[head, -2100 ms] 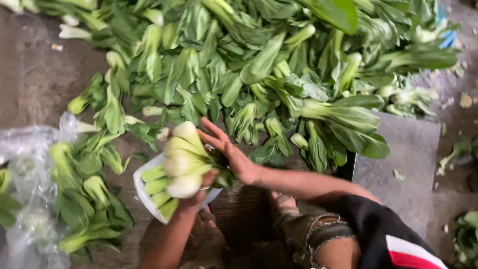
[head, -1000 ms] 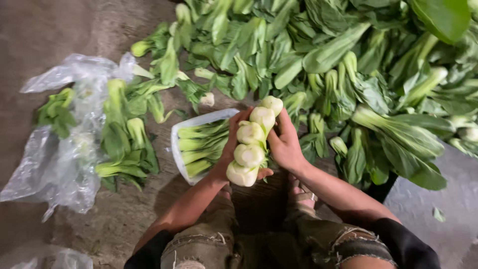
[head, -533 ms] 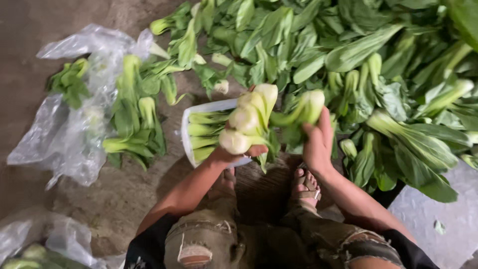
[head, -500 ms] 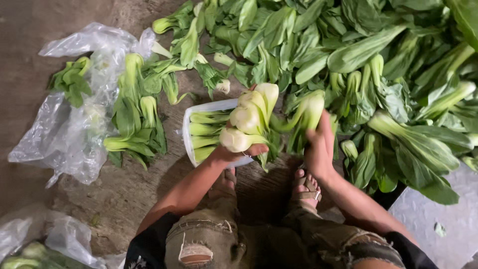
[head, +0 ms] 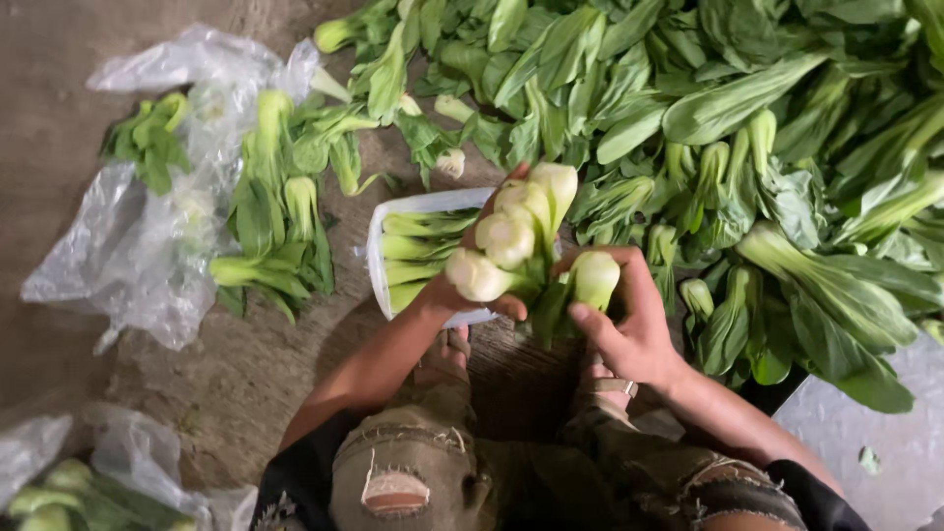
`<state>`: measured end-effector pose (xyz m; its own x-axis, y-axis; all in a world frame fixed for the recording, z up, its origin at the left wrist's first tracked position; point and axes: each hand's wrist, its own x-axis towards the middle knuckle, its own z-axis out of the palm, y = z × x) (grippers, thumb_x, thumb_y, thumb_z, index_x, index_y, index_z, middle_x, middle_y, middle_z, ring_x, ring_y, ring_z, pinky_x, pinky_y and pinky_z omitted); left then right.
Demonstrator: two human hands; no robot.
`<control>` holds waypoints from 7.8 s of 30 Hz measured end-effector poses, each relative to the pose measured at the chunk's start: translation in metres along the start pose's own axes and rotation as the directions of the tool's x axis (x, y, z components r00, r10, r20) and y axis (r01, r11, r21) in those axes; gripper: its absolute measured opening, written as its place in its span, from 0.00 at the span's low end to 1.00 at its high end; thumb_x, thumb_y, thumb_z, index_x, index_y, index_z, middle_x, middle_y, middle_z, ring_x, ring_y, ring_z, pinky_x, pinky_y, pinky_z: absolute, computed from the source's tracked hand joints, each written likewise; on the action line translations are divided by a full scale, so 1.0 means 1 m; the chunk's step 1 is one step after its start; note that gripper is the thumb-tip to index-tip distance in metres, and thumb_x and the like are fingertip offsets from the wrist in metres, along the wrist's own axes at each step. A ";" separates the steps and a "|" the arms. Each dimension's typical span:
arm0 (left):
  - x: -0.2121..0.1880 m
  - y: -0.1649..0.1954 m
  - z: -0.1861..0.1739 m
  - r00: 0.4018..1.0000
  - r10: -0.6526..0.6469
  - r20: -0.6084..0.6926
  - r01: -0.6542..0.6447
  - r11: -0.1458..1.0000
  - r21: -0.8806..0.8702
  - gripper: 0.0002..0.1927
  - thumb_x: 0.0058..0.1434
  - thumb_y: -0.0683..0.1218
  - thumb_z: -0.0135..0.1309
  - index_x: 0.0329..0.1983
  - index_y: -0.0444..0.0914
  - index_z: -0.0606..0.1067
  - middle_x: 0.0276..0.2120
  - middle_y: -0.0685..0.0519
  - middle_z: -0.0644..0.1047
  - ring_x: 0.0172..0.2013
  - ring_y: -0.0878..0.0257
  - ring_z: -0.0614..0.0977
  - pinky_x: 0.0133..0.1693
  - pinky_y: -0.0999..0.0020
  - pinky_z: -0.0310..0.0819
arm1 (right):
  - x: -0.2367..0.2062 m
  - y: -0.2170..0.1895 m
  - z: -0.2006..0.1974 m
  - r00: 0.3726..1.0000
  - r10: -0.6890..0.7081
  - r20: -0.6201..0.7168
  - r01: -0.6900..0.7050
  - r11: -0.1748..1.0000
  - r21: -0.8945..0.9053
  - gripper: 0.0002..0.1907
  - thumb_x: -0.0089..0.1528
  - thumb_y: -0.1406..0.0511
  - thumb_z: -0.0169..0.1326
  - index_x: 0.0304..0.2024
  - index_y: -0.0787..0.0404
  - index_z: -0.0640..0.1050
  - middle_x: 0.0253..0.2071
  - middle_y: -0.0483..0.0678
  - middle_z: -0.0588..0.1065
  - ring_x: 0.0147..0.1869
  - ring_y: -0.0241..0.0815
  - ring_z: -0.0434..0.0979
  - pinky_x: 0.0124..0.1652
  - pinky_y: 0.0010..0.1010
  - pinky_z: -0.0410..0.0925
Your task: The person squats on a concrete floor beside a large pile of bok choy. They pick individual stalks from the pile, align the white stems in their hands, and arrange the gathered bunches into a plastic tray lined with a plastic bag, pressing the vegetables down to fit more.
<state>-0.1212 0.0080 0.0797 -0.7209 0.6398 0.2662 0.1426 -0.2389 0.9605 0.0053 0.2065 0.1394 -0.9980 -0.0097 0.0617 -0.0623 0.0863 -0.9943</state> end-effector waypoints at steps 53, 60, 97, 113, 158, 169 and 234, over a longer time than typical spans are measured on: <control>-0.027 -0.039 0.005 0.841 -0.476 0.257 0.511 0.544 -0.665 0.43 0.60 0.53 0.64 0.74 0.34 0.62 0.68 0.46 0.67 0.69 0.54 0.68 0.72 0.58 0.59 | 0.016 0.019 0.021 0.933 -0.157 -0.325 0.022 0.923 -0.384 0.19 0.71 0.68 0.53 0.60 0.71 0.64 0.49 0.57 0.75 0.52 0.47 0.79 0.52 0.35 0.72; -0.019 -0.032 0.015 0.902 -0.414 0.123 0.409 0.725 -0.555 0.42 0.61 0.53 0.63 0.74 0.33 0.62 0.68 0.46 0.68 0.69 0.54 0.69 0.71 0.58 0.59 | 0.016 0.020 0.026 0.940 -0.130 -0.315 -0.048 0.865 -0.500 0.13 0.67 0.71 0.57 0.54 0.65 0.73 0.51 0.53 0.75 0.54 0.54 0.76 0.53 0.41 0.68; -0.116 -0.038 -0.004 0.636 -0.728 0.256 0.567 0.216 -0.795 0.34 0.61 0.50 0.62 0.65 0.30 0.67 0.51 0.45 0.78 0.49 0.55 0.83 0.52 0.58 0.79 | -0.009 0.063 0.044 0.955 -0.293 0.044 0.245 0.698 -0.672 0.23 0.58 0.72 0.62 0.56 0.60 0.75 0.60 0.54 0.73 0.68 0.54 0.71 0.67 0.52 0.59; -0.096 -0.049 0.000 0.771 -0.588 0.246 0.541 0.399 -0.741 0.35 0.67 0.48 0.54 0.72 0.35 0.55 0.60 0.47 0.71 0.57 0.59 0.75 0.59 0.63 0.70 | 0.005 0.071 0.027 0.816 0.573 -0.072 -0.578 0.813 -0.074 0.23 0.64 0.70 0.55 0.63 0.63 0.73 0.39 0.47 0.78 0.36 0.32 0.73 0.35 0.24 0.68; -0.078 -0.117 0.005 0.950 0.123 -0.287 0.190 0.501 0.844 0.52 0.58 0.54 0.69 0.79 0.39 0.53 0.75 0.37 0.57 0.70 0.40 0.67 0.66 0.40 0.61 | 0.049 0.226 0.021 0.801 0.593 -0.081 -0.561 0.696 -0.449 0.34 0.60 0.56 0.60 0.66 0.58 0.65 0.50 0.60 0.78 0.49 0.56 0.80 0.50 0.43 0.71; -0.092 -0.071 -0.025 0.984 0.010 -0.180 0.170 0.282 0.944 0.56 0.45 0.50 0.72 0.77 0.53 0.57 0.75 0.41 0.52 0.63 0.39 0.69 0.55 0.41 0.64 | 0.061 0.224 0.010 0.710 0.695 0.114 -0.528 0.633 -0.567 0.40 0.63 0.55 0.60 0.69 0.62 0.56 0.53 0.60 0.75 0.52 0.53 0.78 0.49 0.41 0.71; -0.004 -0.196 -0.045 0.926 -0.321 -0.198 0.334 0.454 0.826 0.25 0.61 0.51 0.65 0.53 0.40 0.66 0.48 0.43 0.77 0.43 0.43 0.81 0.46 0.46 0.72 | 0.143 0.223 -0.017 0.889 0.452 -0.073 -0.293 0.440 -0.849 0.15 0.62 0.58 0.55 0.45 0.59 0.81 0.38 0.59 0.80 0.43 0.63 0.80 0.43 0.51 0.72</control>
<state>-0.1767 0.0195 -0.1133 -0.8478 0.5247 -0.0776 0.3845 0.7087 0.5915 -0.1519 0.2416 -0.0718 -0.9158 0.1028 -0.3882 0.2614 0.8866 -0.3817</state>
